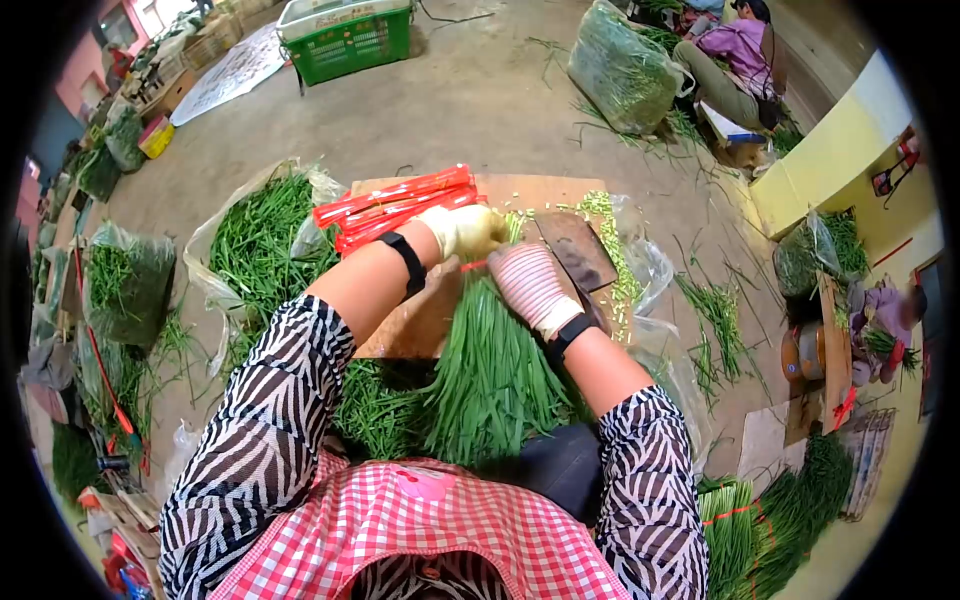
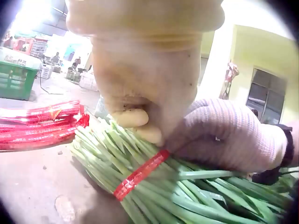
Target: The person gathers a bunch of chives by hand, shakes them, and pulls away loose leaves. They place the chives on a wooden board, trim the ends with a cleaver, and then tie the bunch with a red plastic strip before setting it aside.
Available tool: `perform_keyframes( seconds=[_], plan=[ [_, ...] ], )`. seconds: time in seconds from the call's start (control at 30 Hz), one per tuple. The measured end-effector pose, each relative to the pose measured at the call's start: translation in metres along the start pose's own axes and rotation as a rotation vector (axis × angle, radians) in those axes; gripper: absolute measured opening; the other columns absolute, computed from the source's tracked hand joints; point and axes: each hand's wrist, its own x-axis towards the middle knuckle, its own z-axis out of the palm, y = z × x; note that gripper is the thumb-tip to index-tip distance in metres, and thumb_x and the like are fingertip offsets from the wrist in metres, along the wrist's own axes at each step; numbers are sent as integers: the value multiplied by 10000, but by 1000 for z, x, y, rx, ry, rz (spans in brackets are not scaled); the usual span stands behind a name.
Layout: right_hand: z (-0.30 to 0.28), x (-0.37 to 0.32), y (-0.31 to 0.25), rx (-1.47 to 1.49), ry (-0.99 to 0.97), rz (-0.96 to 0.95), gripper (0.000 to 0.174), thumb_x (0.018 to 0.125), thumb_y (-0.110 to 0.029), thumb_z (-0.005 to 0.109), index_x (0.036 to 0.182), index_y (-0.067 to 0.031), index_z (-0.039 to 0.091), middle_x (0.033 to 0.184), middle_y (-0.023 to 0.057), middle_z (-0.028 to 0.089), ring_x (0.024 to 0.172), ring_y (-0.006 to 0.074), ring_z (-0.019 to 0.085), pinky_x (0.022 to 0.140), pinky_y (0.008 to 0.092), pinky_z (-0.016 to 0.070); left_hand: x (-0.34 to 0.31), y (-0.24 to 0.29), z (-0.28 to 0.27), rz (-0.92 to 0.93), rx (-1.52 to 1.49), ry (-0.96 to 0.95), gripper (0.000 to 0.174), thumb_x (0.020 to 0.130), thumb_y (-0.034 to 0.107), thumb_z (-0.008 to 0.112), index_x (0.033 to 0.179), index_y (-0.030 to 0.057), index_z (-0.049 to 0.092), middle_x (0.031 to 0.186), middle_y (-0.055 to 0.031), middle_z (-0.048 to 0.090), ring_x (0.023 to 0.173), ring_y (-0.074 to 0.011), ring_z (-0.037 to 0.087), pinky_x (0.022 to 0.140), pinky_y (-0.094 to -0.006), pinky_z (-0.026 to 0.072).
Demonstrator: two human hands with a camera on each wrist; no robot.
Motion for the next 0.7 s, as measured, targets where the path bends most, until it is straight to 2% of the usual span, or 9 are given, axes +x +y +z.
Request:
perform_keyframes(
  seconds=[0.1, 0.2, 0.33, 0.4, 0.47, 0.53, 0.6, 0.63, 0.7],
  plan=[
    [-3, -3, 1, 96, -19, 156, 175, 933, -203, 595, 885, -88, 718, 799, 158, 693, 801, 346, 699, 745, 472, 563, -8, -10, 18, 89, -43, 146, 200, 927, 204, 634, 1028, 40, 687, 951, -209, 717, 910, -401, 687, 804, -460, 547],
    [24, -7, 8, 404, 77, 443, 295, 971, -326, 597, 968, -79, 757, 886, 210, 711, 854, 391, 688, 804, 497, 551, -28, 0, 40, 0, -27, 395, 208, 950, 245, 625, 970, 40, 658, 902, -229, 688, 891, -437, 659, 792, -490, 535],
    [29, 9, 14, 545, -7, 541, 286, 952, -293, 606, 981, -54, 760, 952, 237, 718, 935, 418, 687, 870, 492, 547, -41, 30, 81, -122, -77, 669, 172, 959, 209, 591, 930, 43, 628, 885, -227, 670, 850, -448, 655, 755, -503, 535],
    [28, 13, 21, 423, -24, 353, 292, 949, -277, 616, 1070, -42, 739, 980, 227, 726, 941, 412, 694, 881, 477, 550, -43, 39, 89, -100, 10, 714, 133, 943, 173, 583, 917, 53, 631, 904, -206, 673, 832, -435, 661, 747, -498, 543],
    [27, 8, 24, 593, 162, 514, 310, 945, -254, 613, 1140, -35, 711, 986, 225, 726, 925, 401, 696, 871, 470, 549, -52, 45, 78, -71, 11, 637, 142, 947, 179, 584, 939, 50, 644, 911, -202, 670, 863, -427, 661, 783, -496, 541],
    [38, 6, 33, 954, 251, 682, 336, 959, -213, 562, 1217, -23, 663, 984, 234, 718, 901, 387, 691, 853, 450, 546, -69, 43, 68, -27, -72, 786, 172, 945, 196, 592, 986, 45, 663, 920, -198, 674, 902, -413, 657, 828, -485, 535],
    [10, -20, 47, 583, -124, 446, 321, 986, -194, 494, 1181, -3, 662, 1004, 248, 719, 921, 384, 691, 855, 433, 542, -75, 20, 81, -365, -380, 865, 297, 988, 302, 614, 1083, 28, 674, 975, -175, 707, 925, -360, 666, 844, -447, 523],
    [30, -26, 42, 772, -170, 483, 406, 983, -286, 514, 1256, -7, 624, 1087, 255, 702, 996, 390, 675, 908, 436, 524, -77, 15, 78, -588, -827, 680, 334, 1004, 348, 617, 1107, 36, 673, 999, -135, 712, 939, -312, 663, 841, -425, 520],
    [69, -38, 34, 1138, -253, 597, 627, 976, -472, 554, 1406, -15, 550, 1255, 270, 668, 1144, 402, 645, 1014, 442, 489, -77, 18, 75, -749, -1291, 375, 416, 1013, 433, 623, 1164, 49, 669, 1052, -76, 709, 962, -238, 645, 852, -383, 511]
  ],
)
